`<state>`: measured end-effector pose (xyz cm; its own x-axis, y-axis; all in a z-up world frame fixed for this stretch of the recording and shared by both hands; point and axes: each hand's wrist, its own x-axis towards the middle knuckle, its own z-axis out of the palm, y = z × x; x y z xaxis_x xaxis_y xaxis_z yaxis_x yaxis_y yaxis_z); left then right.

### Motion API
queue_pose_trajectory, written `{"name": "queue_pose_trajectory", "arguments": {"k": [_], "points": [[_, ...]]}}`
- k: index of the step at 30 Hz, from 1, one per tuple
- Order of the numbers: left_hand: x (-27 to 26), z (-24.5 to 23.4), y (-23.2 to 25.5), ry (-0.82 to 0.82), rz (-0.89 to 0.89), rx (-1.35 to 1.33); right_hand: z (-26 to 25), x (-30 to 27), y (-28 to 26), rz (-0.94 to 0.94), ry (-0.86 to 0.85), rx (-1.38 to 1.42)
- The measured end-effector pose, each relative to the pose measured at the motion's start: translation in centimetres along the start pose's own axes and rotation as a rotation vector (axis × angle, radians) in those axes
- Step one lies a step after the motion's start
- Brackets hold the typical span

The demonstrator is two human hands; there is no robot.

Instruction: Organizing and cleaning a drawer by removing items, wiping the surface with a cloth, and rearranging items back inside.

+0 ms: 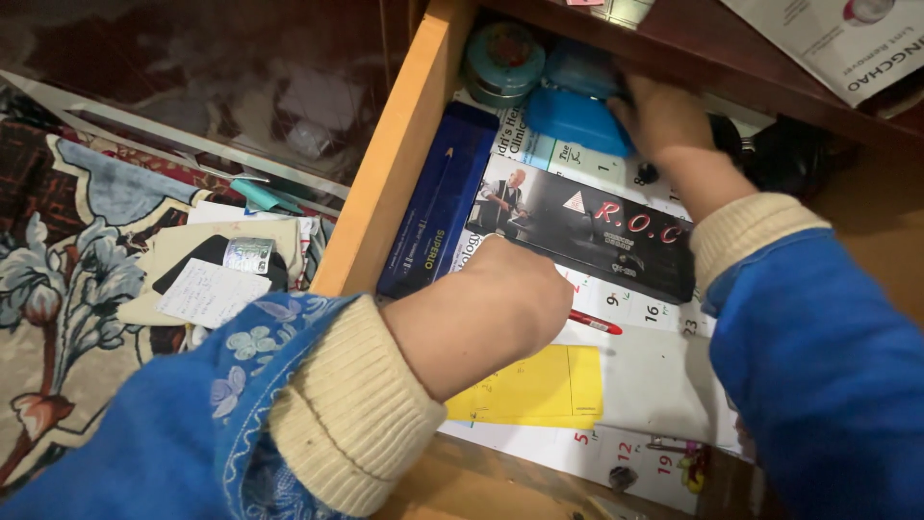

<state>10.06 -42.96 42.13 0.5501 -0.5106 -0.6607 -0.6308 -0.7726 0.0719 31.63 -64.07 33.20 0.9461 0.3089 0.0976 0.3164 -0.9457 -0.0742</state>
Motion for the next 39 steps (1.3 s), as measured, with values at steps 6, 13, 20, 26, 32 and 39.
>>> {"name": "queue_pose_trajectory", "arguments": {"k": [6, 13, 20, 26, 32, 39], "points": [[-0.1, -0.3, -0.2, -0.013, -0.023, 0.009, 0.9, -0.4, -0.9, -0.041, 0.165, -0.228], [-0.2, 0.4, -5.3, 0.771, -0.446, 0.079, 4.1, -6.0, -7.6, -0.664, 0.552, 0.199], [0.3, 0.7, -7.2, 0.743, -0.431, 0.006, 7.6, -13.8, -18.2, -0.787, 0.251, 0.295], [1.5, 1.4, -8.0, 0.779, -0.325, -0.029, 4.7, -13.3, -15.9, -0.778, 0.113, 0.228], [0.8, 1.4, -7.2, 0.839, -0.307, 0.049, 0.4, -11.5, -7.1, -0.578, 0.020, 0.049], [0.4, 1.1, -7.0, 0.789, -0.316, 0.005, 0.3, -11.5, -4.6, -0.210, -0.351, -0.085]]}}
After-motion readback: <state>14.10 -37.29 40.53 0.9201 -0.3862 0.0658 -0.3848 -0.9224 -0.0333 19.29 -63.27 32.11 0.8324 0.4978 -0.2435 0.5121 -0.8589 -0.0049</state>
